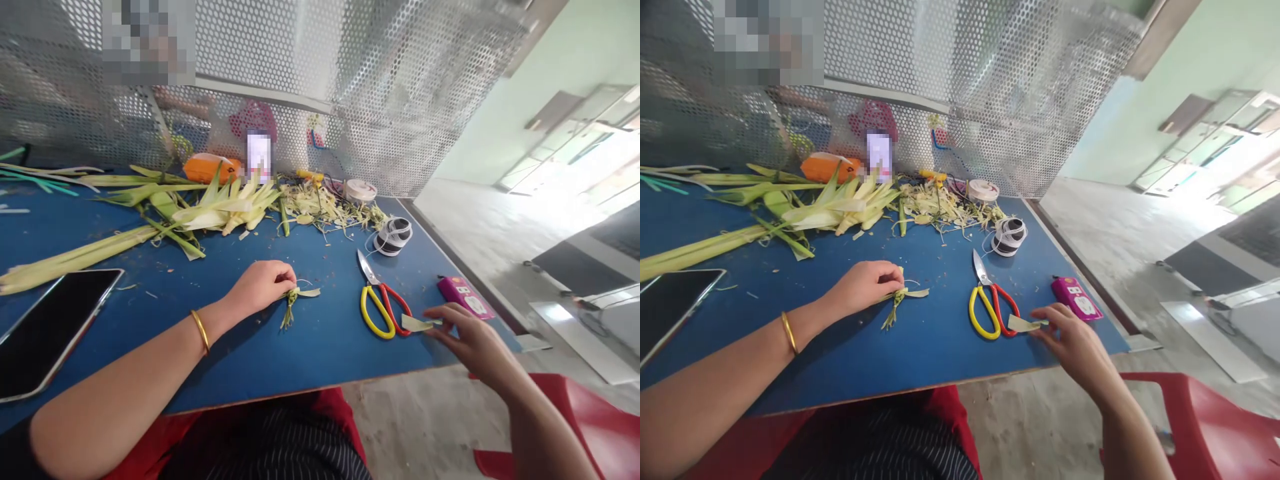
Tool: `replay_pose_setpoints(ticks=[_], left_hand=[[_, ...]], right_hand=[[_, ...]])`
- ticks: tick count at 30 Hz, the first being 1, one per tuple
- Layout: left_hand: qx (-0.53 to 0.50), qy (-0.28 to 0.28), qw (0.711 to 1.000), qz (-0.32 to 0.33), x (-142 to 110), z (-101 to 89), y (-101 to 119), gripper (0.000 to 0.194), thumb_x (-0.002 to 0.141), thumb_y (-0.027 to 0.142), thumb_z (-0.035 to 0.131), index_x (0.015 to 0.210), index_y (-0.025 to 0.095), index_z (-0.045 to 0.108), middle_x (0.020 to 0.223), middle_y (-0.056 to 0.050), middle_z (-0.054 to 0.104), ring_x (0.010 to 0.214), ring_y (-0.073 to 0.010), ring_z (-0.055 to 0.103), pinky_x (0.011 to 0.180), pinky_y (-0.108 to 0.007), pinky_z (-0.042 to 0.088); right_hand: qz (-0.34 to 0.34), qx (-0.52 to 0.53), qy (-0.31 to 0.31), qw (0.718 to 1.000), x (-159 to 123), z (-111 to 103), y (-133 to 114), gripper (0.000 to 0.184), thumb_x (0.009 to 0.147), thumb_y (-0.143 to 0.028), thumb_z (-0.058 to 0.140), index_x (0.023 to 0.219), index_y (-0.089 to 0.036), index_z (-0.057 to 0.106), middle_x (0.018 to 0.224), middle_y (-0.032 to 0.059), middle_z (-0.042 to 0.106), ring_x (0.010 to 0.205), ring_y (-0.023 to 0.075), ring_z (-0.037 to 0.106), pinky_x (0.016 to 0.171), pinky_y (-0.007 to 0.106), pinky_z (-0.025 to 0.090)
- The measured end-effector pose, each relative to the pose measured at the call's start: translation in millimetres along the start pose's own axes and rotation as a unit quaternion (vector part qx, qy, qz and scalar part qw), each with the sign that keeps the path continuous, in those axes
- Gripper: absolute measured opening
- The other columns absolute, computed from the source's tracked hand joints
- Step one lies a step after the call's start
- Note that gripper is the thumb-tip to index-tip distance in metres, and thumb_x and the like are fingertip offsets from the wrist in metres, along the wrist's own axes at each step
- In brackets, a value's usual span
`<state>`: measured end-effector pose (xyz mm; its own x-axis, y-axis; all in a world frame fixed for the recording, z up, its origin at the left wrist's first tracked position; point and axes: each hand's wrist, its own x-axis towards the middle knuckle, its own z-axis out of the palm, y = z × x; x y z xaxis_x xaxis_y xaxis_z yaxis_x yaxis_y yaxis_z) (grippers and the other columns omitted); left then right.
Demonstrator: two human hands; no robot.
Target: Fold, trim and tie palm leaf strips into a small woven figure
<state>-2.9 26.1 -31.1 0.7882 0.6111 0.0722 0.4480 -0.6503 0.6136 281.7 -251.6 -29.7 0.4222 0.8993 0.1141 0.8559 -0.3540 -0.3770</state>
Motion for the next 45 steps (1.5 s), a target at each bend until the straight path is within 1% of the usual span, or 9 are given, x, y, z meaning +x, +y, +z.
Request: replay_pose_setpoints(ticks=[5, 10, 15, 20, 26, 31, 36, 40, 45], left_hand=[[-0.006, 0.003, 1.000, -0.003, 0, 0.7, -3, 0.016, 0.077, 0.028, 0.057, 0.067, 0.020, 0.067, 0.066, 0.002, 0.064, 0.061, -0.0118, 0.054, 0.058, -0.022, 0.034], [-0.006, -0.004, 1.000, -0.005, 0, -0.3, -2, 0.016, 0.078, 0.027, 0.057, 0.067, 0.019, 0.066, 0.068, 0.002, 0.065, 0.062, -0.0122, 0.055, 0.060, -0.023, 0.034], [-0.006, 0.000, 1.000, 0.005, 0, -0.1, -1, 0.015, 0.078, 0.025, 0.057, 0.067, 0.019, 0.066, 0.068, 0.002, 0.065, 0.064, -0.0127, 0.056, 0.060, -0.023, 0.034], [-0.008, 0.001, 1.000, 0.004, -1, 0.6, -1, 0.015, 0.077, 0.024, 0.056, 0.068, 0.020, 0.067, 0.070, 0.001, 0.065, 0.065, -0.0136, 0.057, 0.061, -0.024, 0.035], [-0.015, 0.004, 1.000, 0.007, 0, 3.5, -4, 0.013, 0.075, 0.022, 0.056, 0.068, 0.020, 0.067, 0.072, 0.001, 0.066, 0.067, -0.0141, 0.058, 0.062, -0.024, 0.036], [-0.028, 0.004, 1.000, 0.010, -1, 6.0, -6, 0.012, 0.074, 0.020, 0.057, 0.068, 0.021, 0.067, 0.070, 0.001, 0.066, 0.069, -0.0145, 0.058, 0.063, -0.025, 0.036], [-0.030, 0.005, 0.999, 0.013, -2, 7.1, -5, 0.012, 0.075, 0.019, 0.057, 0.069, 0.020, 0.067, 0.073, 0.000, 0.067, 0.073, -0.0154, 0.059, 0.066, -0.025, 0.037], [-0.026, 0.002, 1.000, 0.007, -3, 7.3, -2, 0.014, 0.075, 0.016, 0.056, 0.072, 0.019, 0.069, 0.073, 0.000, 0.068, 0.074, -0.0155, 0.060, 0.067, -0.026, 0.037], [-0.015, -0.009, 1.000, -0.003, -2, 8.6, -1, 0.014, 0.075, 0.016, 0.059, 0.076, 0.020, 0.072, 0.074, 0.001, 0.069, 0.075, -0.0153, 0.060, 0.065, -0.025, 0.036]], right_hand=[[0.005, 0.021, 0.057, 0.998, -2, 19, -5, 0.022, 0.089, -0.041, 0.051, 0.078, -0.025, 0.062, 0.082, 0.0034, 0.067, 0.068, 0.0194, 0.063, 0.061, 0.030, 0.048], [0.039, -0.070, 0.155, 0.985, 41, 6, -7, 0.018, 0.087, -0.035, 0.053, 0.082, -0.023, 0.064, 0.087, 0.0049, 0.067, 0.069, 0.0194, 0.061, 0.059, 0.029, 0.041], [0.015, -0.188, 0.104, 0.977, 102, 14, -11, 0.027, 0.090, -0.022, 0.045, 0.086, -0.020, 0.071, 0.089, 0.0088, 0.068, 0.068, 0.0182, 0.059, 0.055, 0.029, 0.031], [-0.048, -0.161, 0.110, 0.980, 119, 25, -40, 0.025, 0.091, -0.025, 0.047, 0.088, -0.021, 0.072, 0.091, 0.0073, 0.069, 0.070, 0.0182, 0.060, 0.058, 0.029, 0.034], [-0.140, -0.211, 0.176, 0.951, 163, 6, -89, 0.025, 0.093, -0.019, 0.045, 0.088, -0.019, 0.070, 0.091, 0.0106, 0.067, 0.074, 0.0200, 0.058, 0.063, 0.031, 0.031], [-0.137, -0.221, 0.114, 0.959, 217, 0, -96, 0.021, 0.084, -0.005, 0.053, 0.072, -0.015, 0.067, 0.077, 0.0102, 0.065, 0.074, 0.0181, 0.059, 0.065, 0.031, 0.030], [-0.169, -0.125, 0.093, 0.973, 191, 26, -126, 0.019, 0.089, -0.017, 0.055, 0.100, -0.019, 0.070, 0.103, 0.0099, 0.069, 0.089, 0.0213, 0.063, 0.073, 0.031, 0.041], [-0.210, 0.070, -0.094, 0.971, 153, 52, -159, 0.017, 0.086, -0.020, 0.059, 0.096, -0.022, 0.071, 0.096, 0.0031, 0.071, 0.084, 0.0174, 0.066, 0.076, 0.029, 0.047], [-0.237, 0.142, -0.131, 0.952, 135, 60, -163, 0.025, 0.080, -0.021, 0.062, 0.104, -0.024, 0.070, 0.101, 0.0039, 0.070, 0.090, 0.0187, 0.065, 0.079, 0.031, 0.049]])
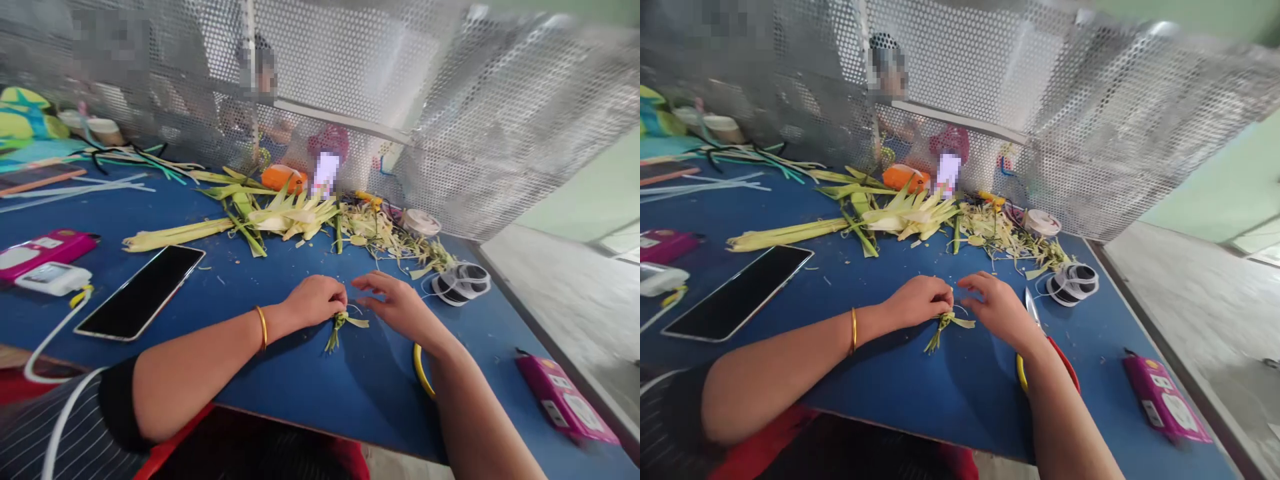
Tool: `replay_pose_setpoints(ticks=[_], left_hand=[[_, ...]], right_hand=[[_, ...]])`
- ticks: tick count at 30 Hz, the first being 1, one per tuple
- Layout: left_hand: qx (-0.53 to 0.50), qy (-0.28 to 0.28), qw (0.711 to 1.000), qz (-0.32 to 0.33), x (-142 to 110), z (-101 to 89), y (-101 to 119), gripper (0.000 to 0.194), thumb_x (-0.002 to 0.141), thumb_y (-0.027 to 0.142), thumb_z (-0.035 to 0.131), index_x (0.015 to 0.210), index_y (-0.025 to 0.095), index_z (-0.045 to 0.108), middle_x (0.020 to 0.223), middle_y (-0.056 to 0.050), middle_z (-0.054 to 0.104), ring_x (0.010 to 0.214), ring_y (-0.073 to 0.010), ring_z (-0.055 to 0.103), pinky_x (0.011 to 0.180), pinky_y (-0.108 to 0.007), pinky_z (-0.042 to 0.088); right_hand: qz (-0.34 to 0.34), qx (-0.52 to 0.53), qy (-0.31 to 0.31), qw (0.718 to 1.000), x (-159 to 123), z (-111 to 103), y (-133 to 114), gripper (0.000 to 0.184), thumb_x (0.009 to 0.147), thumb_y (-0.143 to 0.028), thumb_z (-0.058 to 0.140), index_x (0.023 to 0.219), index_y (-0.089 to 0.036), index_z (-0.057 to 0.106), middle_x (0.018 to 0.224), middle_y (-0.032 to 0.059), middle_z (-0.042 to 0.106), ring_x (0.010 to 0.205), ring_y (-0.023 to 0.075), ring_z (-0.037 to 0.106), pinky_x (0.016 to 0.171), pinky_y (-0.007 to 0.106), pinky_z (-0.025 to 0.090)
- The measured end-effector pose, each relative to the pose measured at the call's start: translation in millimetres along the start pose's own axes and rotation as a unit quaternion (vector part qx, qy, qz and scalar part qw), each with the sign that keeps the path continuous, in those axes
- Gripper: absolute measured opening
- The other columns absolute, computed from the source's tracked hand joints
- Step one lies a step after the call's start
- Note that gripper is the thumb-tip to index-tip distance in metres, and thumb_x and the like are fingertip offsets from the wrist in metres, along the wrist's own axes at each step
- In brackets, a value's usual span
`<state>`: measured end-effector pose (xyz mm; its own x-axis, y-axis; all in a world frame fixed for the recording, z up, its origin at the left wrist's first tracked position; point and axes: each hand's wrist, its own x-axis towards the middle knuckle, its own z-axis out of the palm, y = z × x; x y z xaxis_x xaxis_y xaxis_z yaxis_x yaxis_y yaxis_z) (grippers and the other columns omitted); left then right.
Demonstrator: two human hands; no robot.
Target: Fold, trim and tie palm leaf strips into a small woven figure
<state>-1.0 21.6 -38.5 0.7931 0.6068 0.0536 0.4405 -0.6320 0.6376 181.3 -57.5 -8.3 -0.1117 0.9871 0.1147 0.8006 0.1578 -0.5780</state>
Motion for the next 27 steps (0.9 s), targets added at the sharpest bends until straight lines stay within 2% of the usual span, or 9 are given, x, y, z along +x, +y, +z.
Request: replay_pose_setpoints(ticks=[6, 8, 12, 18, 22, 24, 27], left_hand=[[0.006, 0.008, 1.000, 0.013, 0, 1.7, 0, 0.012, 0.077, 0.015, 0.061, 0.078, 0.019, 0.072, 0.078, 0.000, 0.069, 0.076, -0.0150, 0.059, 0.067, -0.025, 0.036], [0.012, 0.012, 1.000, 0.013, -1, 1.7, 1, 0.012, 0.077, 0.015, 0.061, 0.079, 0.019, 0.072, 0.077, 0.000, 0.069, 0.076, -0.0152, 0.059, 0.067, -0.025, 0.035], [0.014, 0.014, 1.000, 0.012, -2, 1.4, 1, 0.012, 0.077, 0.014, 0.061, 0.078, 0.019, 0.072, 0.077, 0.000, 0.068, 0.075, -0.0147, 0.059, 0.066, -0.025, 0.035], [0.019, 0.017, 1.000, 0.008, -2, 1.4, 0, 0.013, 0.077, 0.013, 0.060, 0.078, 0.019, 0.072, 0.076, 0.000, 0.069, 0.074, -0.0151, 0.060, 0.066, -0.025, 0.035], [0.037, 0.017, 0.999, 0.008, -2, 1.3, 0, 0.011, 0.080, 0.018, 0.061, 0.075, 0.018, 0.071, 0.076, -0.001, 0.070, 0.075, -0.0163, 0.061, 0.065, -0.025, 0.035], [0.042, 0.018, 0.999, 0.011, -2, 1.0, 0, 0.011, 0.080, 0.019, 0.061, 0.077, 0.018, 0.071, 0.079, -0.002, 0.070, 0.076, -0.0168, 0.061, 0.066, -0.026, 0.035], [0.036, 0.015, 0.999, 0.011, -2, 0.6, 2, 0.012, 0.078, 0.014, 0.061, 0.081, 0.019, 0.072, 0.081, -0.001, 0.070, 0.079, -0.0164, 0.061, 0.068, -0.026, 0.036]], right_hand=[[0.014, 0.047, -0.036, 0.998, -7, 9, 11, 0.015, 0.081, -0.034, 0.067, 0.090, -0.023, 0.071, 0.084, 0.0012, 0.069, 0.074, 0.0161, 0.062, 0.067, 0.027, 0.046], [0.016, 0.025, -0.039, 0.999, -5, 17, 10, 0.011, 0.082, -0.032, 0.064, 0.082, -0.023, 0.070, 0.076, 0.0002, 0.067, 0.068, 0.0152, 0.059, 0.063, 0.026, 0.043], [0.008, -0.012, -0.010, 1.000, -2, 27, 7, 0.016, 0.084, -0.025, 0.056, 0.072, -0.021, 0.065, 0.071, 0.0005, 0.064, 0.068, 0.0151, 0.056, 0.062, 0.025, 0.037], [0.074, 0.112, -0.003, 0.991, -1, 32, 5, 0.020, 0.085, -0.034, 0.050, 0.073, -0.021, 0.059, 0.064, -0.0003, 0.062, 0.061, 0.0144, 0.053, 0.058, 0.025, 0.038], [0.115, 0.204, -0.018, 0.972, 0, 37, 3, 0.023, 0.087, -0.043, 0.049, 0.090, -0.021, 0.056, 0.063, -0.0025, 0.060, 0.055, 0.0145, 0.054, 0.055, 0.025, 0.041], [0.094, 0.186, -0.036, 0.977, -1, 37, 1, 0.021, 0.084, -0.041, 0.056, 0.090, -0.021, 0.059, 0.066, -0.0025, 0.061, 0.056, 0.0135, 0.053, 0.054, 0.024, 0.040], [0.062, 0.098, -0.024, 0.993, -4, 32, 0, 0.016, 0.082, -0.031, 0.057, 0.071, -0.021, 0.062, 0.061, -0.0026, 0.058, 0.056, 0.0122, 0.048, 0.054, 0.023, 0.034]])
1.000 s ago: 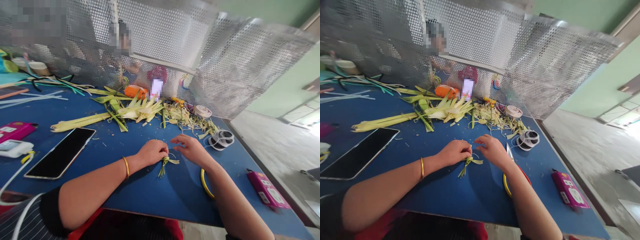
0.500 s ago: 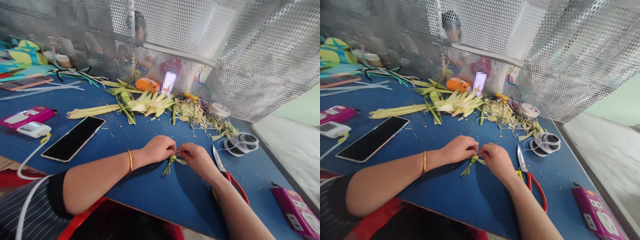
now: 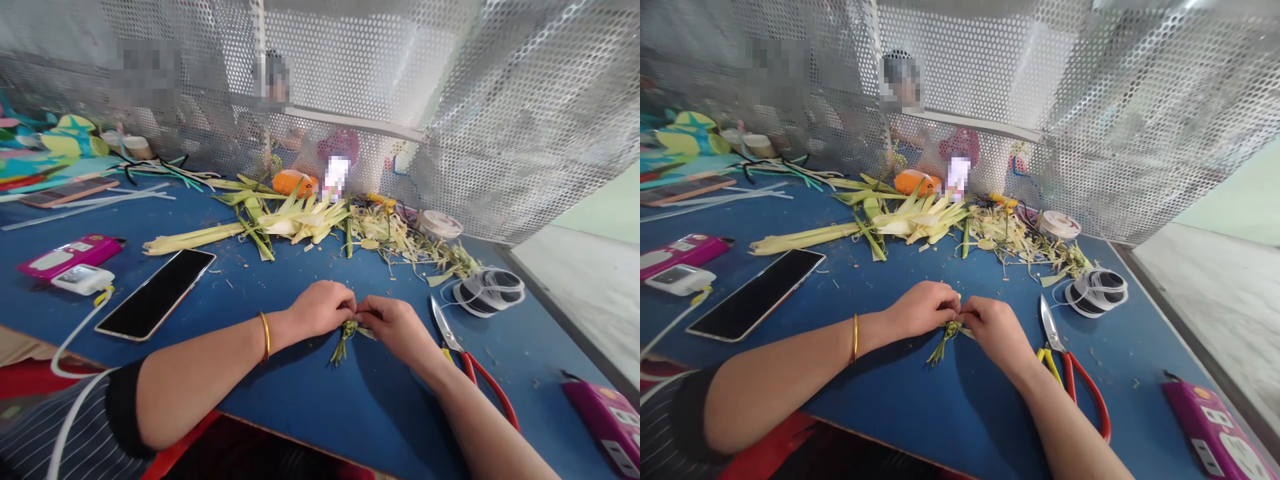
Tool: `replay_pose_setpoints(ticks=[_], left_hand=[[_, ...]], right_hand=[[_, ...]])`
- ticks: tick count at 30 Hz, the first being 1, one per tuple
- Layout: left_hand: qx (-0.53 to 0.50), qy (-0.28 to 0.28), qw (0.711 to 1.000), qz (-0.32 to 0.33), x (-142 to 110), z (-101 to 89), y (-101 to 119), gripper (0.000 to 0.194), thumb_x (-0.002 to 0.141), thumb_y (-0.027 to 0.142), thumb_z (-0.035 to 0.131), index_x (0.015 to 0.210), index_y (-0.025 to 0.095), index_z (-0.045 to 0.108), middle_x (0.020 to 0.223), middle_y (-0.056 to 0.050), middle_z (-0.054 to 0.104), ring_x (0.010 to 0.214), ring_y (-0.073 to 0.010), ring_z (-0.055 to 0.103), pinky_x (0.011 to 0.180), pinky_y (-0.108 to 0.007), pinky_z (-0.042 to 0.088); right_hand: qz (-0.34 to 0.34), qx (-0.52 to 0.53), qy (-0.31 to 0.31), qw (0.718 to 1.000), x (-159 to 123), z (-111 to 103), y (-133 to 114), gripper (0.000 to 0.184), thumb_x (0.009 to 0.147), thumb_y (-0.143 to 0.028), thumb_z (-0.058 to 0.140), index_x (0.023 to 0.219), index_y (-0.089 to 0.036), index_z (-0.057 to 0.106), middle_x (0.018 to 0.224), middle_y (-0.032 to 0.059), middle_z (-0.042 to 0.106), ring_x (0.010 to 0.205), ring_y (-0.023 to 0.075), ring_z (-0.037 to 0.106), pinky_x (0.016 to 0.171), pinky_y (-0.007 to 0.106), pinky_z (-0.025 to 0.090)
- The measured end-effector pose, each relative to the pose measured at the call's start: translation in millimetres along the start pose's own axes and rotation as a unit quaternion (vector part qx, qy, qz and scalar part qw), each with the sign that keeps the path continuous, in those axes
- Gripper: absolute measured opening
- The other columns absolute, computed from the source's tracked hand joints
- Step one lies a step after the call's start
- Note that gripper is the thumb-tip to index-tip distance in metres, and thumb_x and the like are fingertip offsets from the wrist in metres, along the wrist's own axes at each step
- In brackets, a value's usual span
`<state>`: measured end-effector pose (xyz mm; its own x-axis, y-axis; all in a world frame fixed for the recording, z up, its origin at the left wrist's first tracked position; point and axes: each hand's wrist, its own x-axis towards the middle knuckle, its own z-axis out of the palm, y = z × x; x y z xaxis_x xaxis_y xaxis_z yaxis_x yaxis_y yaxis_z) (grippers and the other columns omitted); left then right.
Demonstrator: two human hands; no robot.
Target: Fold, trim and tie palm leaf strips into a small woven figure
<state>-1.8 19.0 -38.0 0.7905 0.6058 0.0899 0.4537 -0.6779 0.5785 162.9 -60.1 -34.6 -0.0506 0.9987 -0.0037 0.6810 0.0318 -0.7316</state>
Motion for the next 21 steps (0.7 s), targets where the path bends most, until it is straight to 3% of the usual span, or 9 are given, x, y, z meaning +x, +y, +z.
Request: replay_pose_setpoints(ticks=[3, 10, 17, 21], left_hand=[[-0.009, -0.002, 1.000, -0.005, 0, -0.1, 0, 0.011, 0.078, 0.015, 0.062, 0.081, 0.018, 0.072, 0.080, -0.001, 0.070, 0.077, -0.0159, 0.060, 0.067, -0.026, 0.036], [-0.035, -0.002, 0.999, 0.001, 1, 0.8, 0, 0.012, 0.076, 0.014, 0.061, 0.078, 0.018, 0.072, 0.078, 0.000, 0.069, 0.076, -0.0149, 0.060, 0.068, -0.025, 0.037], [-0.005, 0.002, 1.000, -0.011, -2, 1.7, 1, 0.016, 0.078, 0.017, 0.059, 0.083, 0.021, 0.074, 0.083, -0.002, 0.072, 0.080, -0.0173, 0.063, 0.070, -0.026, 0.039], [-0.002, -0.003, 1.000, -0.023, -3, 2.1, 1, 0.015, 0.077, 0.018, 0.060, 0.083, 0.022, 0.074, 0.083, -0.002, 0.073, 0.082, -0.0183, 0.064, 0.070, -0.025, 0.041]], right_hand=[[-0.005, -0.024, 0.012, 1.000, -1, -5, 1, 0.021, 0.083, -0.029, 0.053, 0.066, -0.020, 0.060, 0.055, -0.0039, 0.052, 0.055, 0.0116, 0.044, 0.053, 0.023, 0.031], [0.035, 0.091, 0.028, 0.995, 1, -7, 6, 0.029, 0.089, -0.042, 0.047, 0.072, -0.021, 0.058, 0.051, -0.0053, 0.046, 0.050, 0.0121, 0.042, 0.052, 0.024, 0.033], [0.052, 0.012, 0.005, 0.999, -1, 4, 4, 0.023, 0.076, -0.042, 0.065, 0.071, -0.020, 0.063, 0.064, -0.0022, 0.058, 0.061, 0.0136, 0.047, 0.056, 0.025, 0.033], [0.065, 0.029, -0.015, 0.997, 1, 11, 8, 0.022, 0.077, -0.039, 0.060, 0.065, -0.020, 0.061, 0.057, -0.0031, 0.051, 0.056, 0.0123, 0.041, 0.052, 0.025, 0.028]])
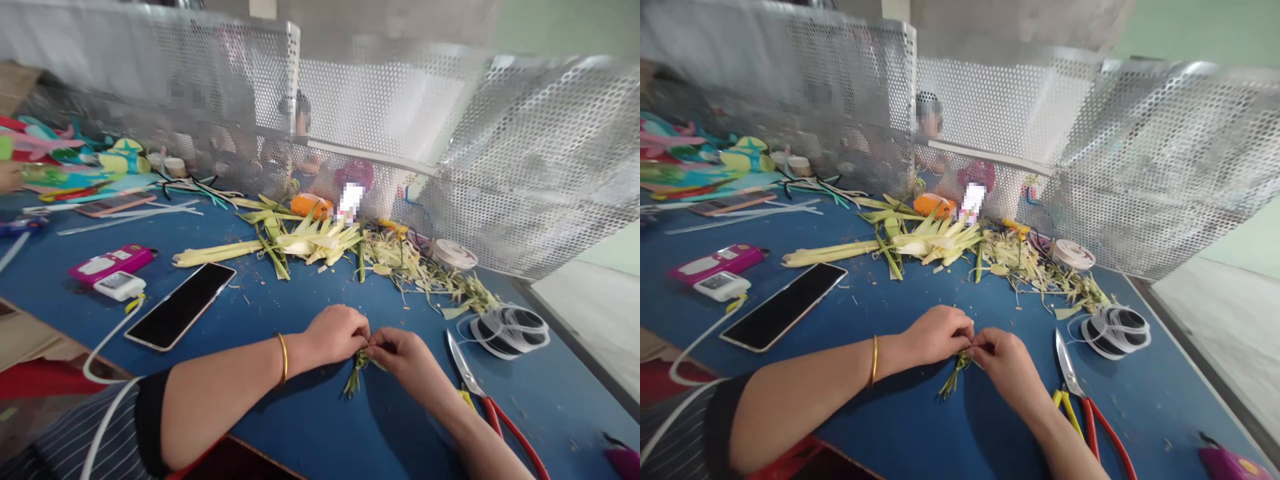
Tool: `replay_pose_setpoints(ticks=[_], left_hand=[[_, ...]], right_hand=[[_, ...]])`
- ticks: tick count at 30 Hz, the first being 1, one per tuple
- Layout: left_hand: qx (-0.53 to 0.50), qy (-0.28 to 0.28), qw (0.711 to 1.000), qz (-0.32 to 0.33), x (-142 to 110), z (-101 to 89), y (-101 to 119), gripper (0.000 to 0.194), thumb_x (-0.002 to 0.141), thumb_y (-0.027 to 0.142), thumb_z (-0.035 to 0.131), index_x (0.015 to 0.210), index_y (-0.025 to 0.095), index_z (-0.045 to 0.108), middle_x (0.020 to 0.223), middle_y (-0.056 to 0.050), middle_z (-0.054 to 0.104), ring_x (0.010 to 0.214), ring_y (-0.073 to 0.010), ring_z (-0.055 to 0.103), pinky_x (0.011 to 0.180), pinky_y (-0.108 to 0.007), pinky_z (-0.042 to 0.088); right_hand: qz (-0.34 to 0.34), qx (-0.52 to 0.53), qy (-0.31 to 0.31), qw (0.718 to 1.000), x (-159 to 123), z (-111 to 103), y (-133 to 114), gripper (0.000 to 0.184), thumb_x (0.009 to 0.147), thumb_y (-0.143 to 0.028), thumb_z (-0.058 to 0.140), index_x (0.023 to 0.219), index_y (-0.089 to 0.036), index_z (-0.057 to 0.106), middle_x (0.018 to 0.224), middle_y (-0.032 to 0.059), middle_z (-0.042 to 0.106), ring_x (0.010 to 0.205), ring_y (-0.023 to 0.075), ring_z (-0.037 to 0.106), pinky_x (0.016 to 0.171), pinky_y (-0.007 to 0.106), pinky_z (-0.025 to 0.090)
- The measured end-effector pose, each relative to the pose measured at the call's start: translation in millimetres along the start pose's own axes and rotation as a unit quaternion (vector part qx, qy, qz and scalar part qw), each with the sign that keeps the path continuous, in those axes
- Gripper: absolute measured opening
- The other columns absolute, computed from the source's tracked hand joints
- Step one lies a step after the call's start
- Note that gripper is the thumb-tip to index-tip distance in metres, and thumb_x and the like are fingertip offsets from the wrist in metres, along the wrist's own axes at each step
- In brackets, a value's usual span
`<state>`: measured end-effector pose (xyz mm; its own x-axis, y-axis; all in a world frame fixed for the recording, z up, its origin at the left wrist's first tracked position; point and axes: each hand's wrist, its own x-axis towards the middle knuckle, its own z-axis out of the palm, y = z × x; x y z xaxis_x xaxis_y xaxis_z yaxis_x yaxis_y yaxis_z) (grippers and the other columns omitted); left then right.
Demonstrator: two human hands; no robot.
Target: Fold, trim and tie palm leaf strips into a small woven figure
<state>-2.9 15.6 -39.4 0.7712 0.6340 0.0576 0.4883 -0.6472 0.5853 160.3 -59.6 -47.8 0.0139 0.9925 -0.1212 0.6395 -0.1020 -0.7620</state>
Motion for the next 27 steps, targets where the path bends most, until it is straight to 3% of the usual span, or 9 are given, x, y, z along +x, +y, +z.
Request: replay_pose_setpoints(ticks=[6, 9, 12, 19, 27], left_hand=[[-0.003, 0.005, 1.000, -0.009, -1, 0.7, 0, 0.014, 0.078, 0.019, 0.061, 0.083, 0.021, 0.074, 0.086, -0.002, 0.074, 0.084, -0.0183, 0.065, 0.071, -0.025, 0.043], [-0.002, 0.002, 1.000, -0.001, -1, 1.2, 0, 0.012, 0.079, 0.022, 0.063, 0.083, 0.021, 0.074, 0.086, -0.002, 0.074, 0.083, -0.0185, 0.065, 0.070, -0.026, 0.042], [-0.002, 0.000, 1.000, 0.007, -1, 2.4, -2, 0.011, 0.078, 0.022, 0.064, 0.082, 0.021, 0.074, 0.084, -0.002, 0.074, 0.083, -0.0182, 0.065, 0.070, -0.026, 0.042], [0.002, 0.007, 1.000, 0.010, 0, 5.7, -6, 0.009, 0.078, 0.023, 0.065, 0.080, 0.022, 0.073, 0.082, -0.001, 0.073, 0.081, -0.0180, 0.065, 0.069, -0.026, 0.042], [0.000, 0.005, 1.000, 0.014, 0, 5.9, -6, 0.011, 0.078, 0.022, 0.064, 0.082, 0.021, 0.073, 0.085, -0.001, 0.074, 0.082, -0.0184, 0.066, 0.068, -0.026, 0.042]], right_hand=[[0.034, 0.135, 0.002, 0.990, 6, 3, 3, 0.022, 0.076, -0.042, 0.052, 0.068, -0.022, 0.050, 0.049, -0.0045, 0.052, 0.046, 0.0116, 0.042, 0.047, 0.024, 0.033], [0.065, 0.174, -0.014, 0.982, 8, 3, 3, 0.023, 0.071, -0.044, 0.058, 0.071, -0.022, 0.050, 0.048, -0.0042, 0.055, 0.043, 0.0125, 0.047, 0.045, 0.024, 0.037], [0.050, 0.195, -0.030, 0.979, 9, 1, 5, 0.024, 0.066, -0.042, 0.064, 0.073, -0.021, 0.054, 0.052, -0.0034, 0.057, 0.048, 0.0129, 0.051, 0.049, 0.025, 0.040], [-0.022, 0.043, -0.012, 0.999, 7, -6, 17, 0.022, 0.079, -0.034, 0.051, 0.072, -0.021, 0.067, 0.057, -0.0009, 0.056, 0.056, 0.0150, 0.051, 0.055, 0.027, 0.038], [-0.034, 0.045, -0.007, 0.998, 6, -7, 10, 0.026, 0.080, -0.046, 0.056, 0.075, -0.021, 0.063, 0.062, -0.0013, 0.056, 0.058, 0.0153, 0.048, 0.054, 0.026, 0.037]])
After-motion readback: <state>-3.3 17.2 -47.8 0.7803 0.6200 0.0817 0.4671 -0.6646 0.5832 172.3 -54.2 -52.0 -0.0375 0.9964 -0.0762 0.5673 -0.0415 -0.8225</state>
